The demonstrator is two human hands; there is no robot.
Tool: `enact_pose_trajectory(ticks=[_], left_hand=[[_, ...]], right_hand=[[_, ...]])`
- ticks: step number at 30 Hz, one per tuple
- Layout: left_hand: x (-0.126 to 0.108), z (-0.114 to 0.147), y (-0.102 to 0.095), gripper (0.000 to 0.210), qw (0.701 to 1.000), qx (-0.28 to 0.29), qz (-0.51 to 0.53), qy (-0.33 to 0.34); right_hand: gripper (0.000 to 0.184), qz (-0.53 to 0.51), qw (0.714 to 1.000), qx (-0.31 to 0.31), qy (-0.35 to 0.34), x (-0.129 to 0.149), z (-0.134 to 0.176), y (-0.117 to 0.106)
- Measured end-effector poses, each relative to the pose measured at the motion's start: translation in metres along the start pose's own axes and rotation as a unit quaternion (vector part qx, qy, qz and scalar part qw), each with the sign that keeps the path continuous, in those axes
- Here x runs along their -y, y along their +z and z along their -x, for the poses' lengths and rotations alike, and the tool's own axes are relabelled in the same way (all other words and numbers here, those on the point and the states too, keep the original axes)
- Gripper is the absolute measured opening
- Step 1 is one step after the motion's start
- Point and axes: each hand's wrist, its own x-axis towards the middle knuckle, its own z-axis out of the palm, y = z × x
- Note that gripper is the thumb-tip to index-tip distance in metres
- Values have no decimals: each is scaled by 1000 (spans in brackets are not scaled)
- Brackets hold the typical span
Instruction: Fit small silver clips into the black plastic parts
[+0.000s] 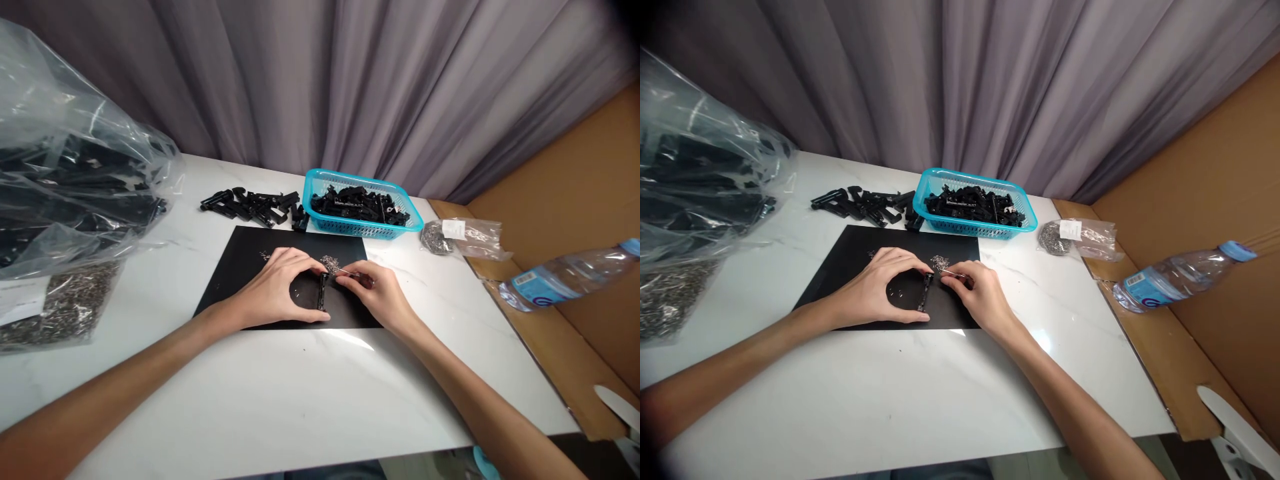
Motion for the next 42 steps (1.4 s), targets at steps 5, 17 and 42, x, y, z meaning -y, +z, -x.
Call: enact_pose_trajectory(ticks=[5, 17, 42], left_hand=[[0, -1, 0, 75, 1000, 0, -16, -7], [-6, -2, 1, 69, 1000, -1, -6, -14], [-7, -2, 4, 64, 1000, -8, -2, -14]], right_hand=[[11, -54, 998, 8, 4, 2, 0, 1], [21, -106, 994, 16, 25, 3, -3, 3], [19, -138, 989, -30, 38, 10, -3, 26]])
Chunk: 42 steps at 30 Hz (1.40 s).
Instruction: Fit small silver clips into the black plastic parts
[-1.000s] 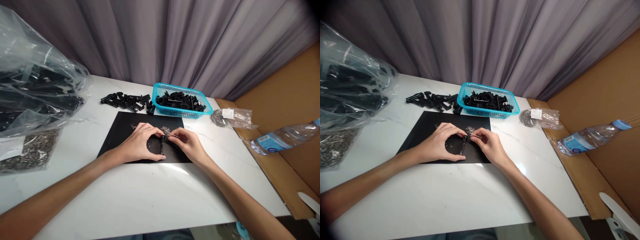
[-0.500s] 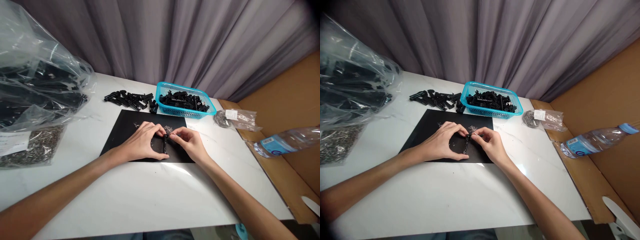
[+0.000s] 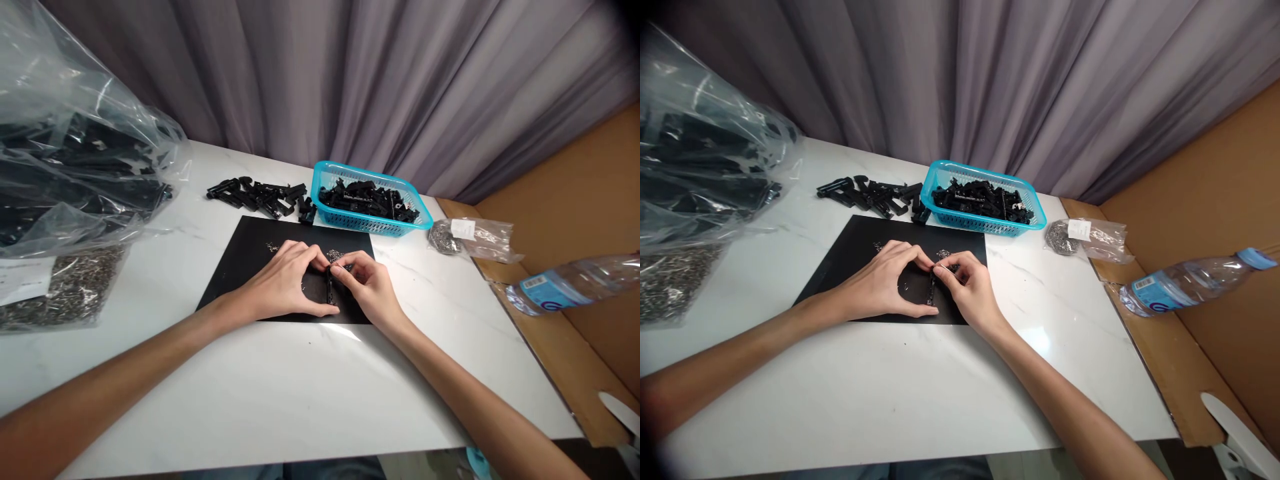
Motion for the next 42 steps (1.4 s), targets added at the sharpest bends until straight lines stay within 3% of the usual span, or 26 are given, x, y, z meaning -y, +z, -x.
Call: enact_pose_trajectory(ticks=[7, 20, 24, 30, 42], left_hand=[[-2, 0, -1, 64, 1000, 0, 5, -4], [-1, 0, 1, 63, 1000, -8, 1, 0], [0, 0, 0, 64, 1000, -5, -4, 1], [3, 0, 0, 66, 1000, -4, 5, -3], [5, -1, 5, 65, 1000, 3, 17, -3]], right_hand=[[9, 109, 990, -26, -87, 1, 7, 4], [10, 181, 974, -33, -129, 3, 12, 5], [12, 116, 989, -13, -93, 8, 9, -2], [23, -20, 999, -22, 28, 10, -1, -12], [32, -37, 994, 21, 102, 4, -11, -11]])
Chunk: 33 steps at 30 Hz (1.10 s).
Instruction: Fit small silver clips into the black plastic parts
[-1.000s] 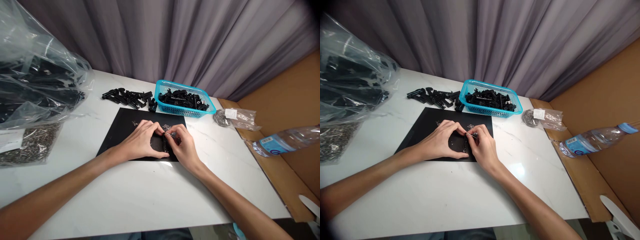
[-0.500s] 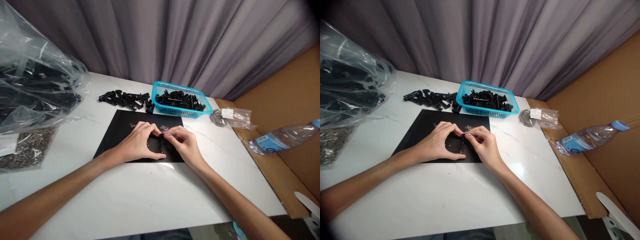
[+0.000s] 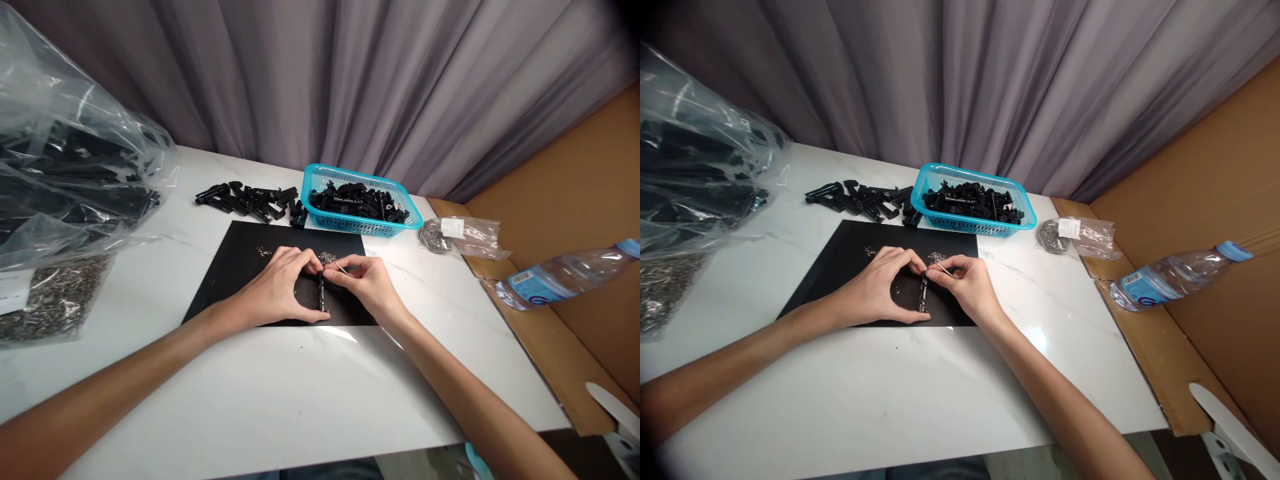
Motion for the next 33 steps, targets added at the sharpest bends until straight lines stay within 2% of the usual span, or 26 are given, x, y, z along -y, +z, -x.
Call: enact_pose_trajectory(ticks=[10, 14, 17, 20, 22, 26, 28, 33], left_hand=[[1, 0, 4, 62, 1000, -10, 11, 8], [3, 1, 5, 65, 1000, -8, 0, 18], [5, 2, 6, 67, 1000, -11, -13, 26], [5, 3, 6, 68, 999, -11, -20, 26], [4, 3, 5, 69, 1000, -9, -20, 21], [3, 3, 4, 70, 1000, -2, -20, 12], [3, 4, 4, 69, 1000, -3, -23, 14], [2, 4, 4, 69, 999, -9, -28, 15]], right_hand=[[51, -25, 997, 64, 19, 2, -6, 0], [51, 21, 997, 74, -4, 4, -2, -4], [49, 88, 994, 20, -66, 7, 4, -10], [45, 153, 972, -64, -164, 12, 9, -16], [43, 168, 964, -82, -189, 14, 11, -17], [34, 58, 988, -33, -139, 13, 14, -12], [30, 8, 991, -17, -132, 12, 15, -8], [27, -11, 990, -18, -139, 7, 15, -4]])
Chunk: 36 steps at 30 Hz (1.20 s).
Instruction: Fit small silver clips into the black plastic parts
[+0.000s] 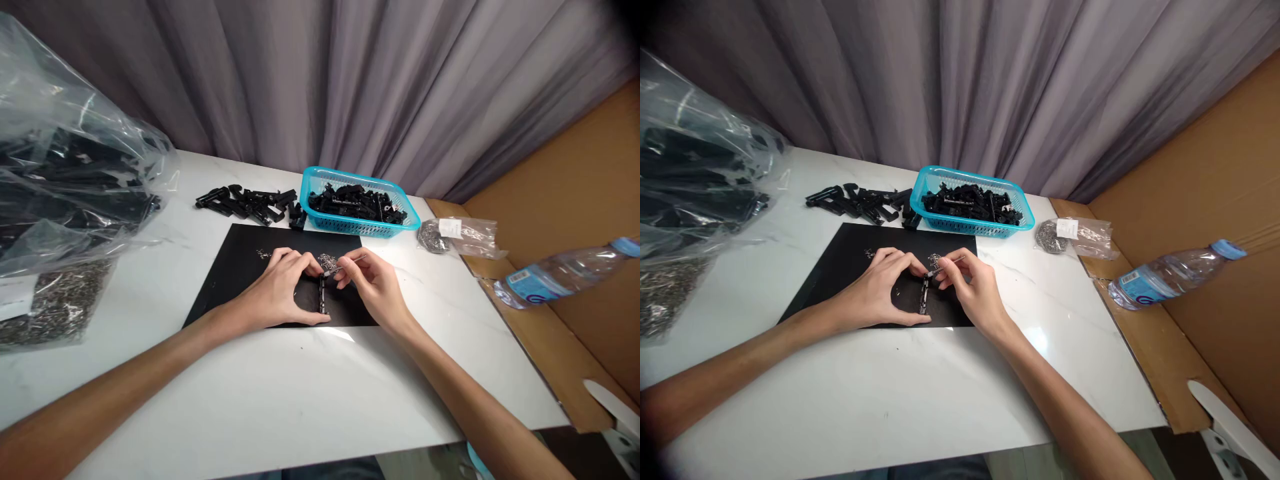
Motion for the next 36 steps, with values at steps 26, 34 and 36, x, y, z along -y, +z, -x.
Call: enact_pose_trajectory(ticks=[26, 34, 36], left_hand=[[-2, -1, 1, 62, 1000, -10, 5, 5], [-4, 1, -2, 62, 998, -33, -45, 30], [-2, 2, -2, 60, 995, -64, -64, 39]], right_hand=[[27, 42, 998, -32, -28, 1, 5, 5], [37, 208, 973, -49, -90, 2, 6, 7], [26, 321, 939, -25, -118, 1, 12, 17]])
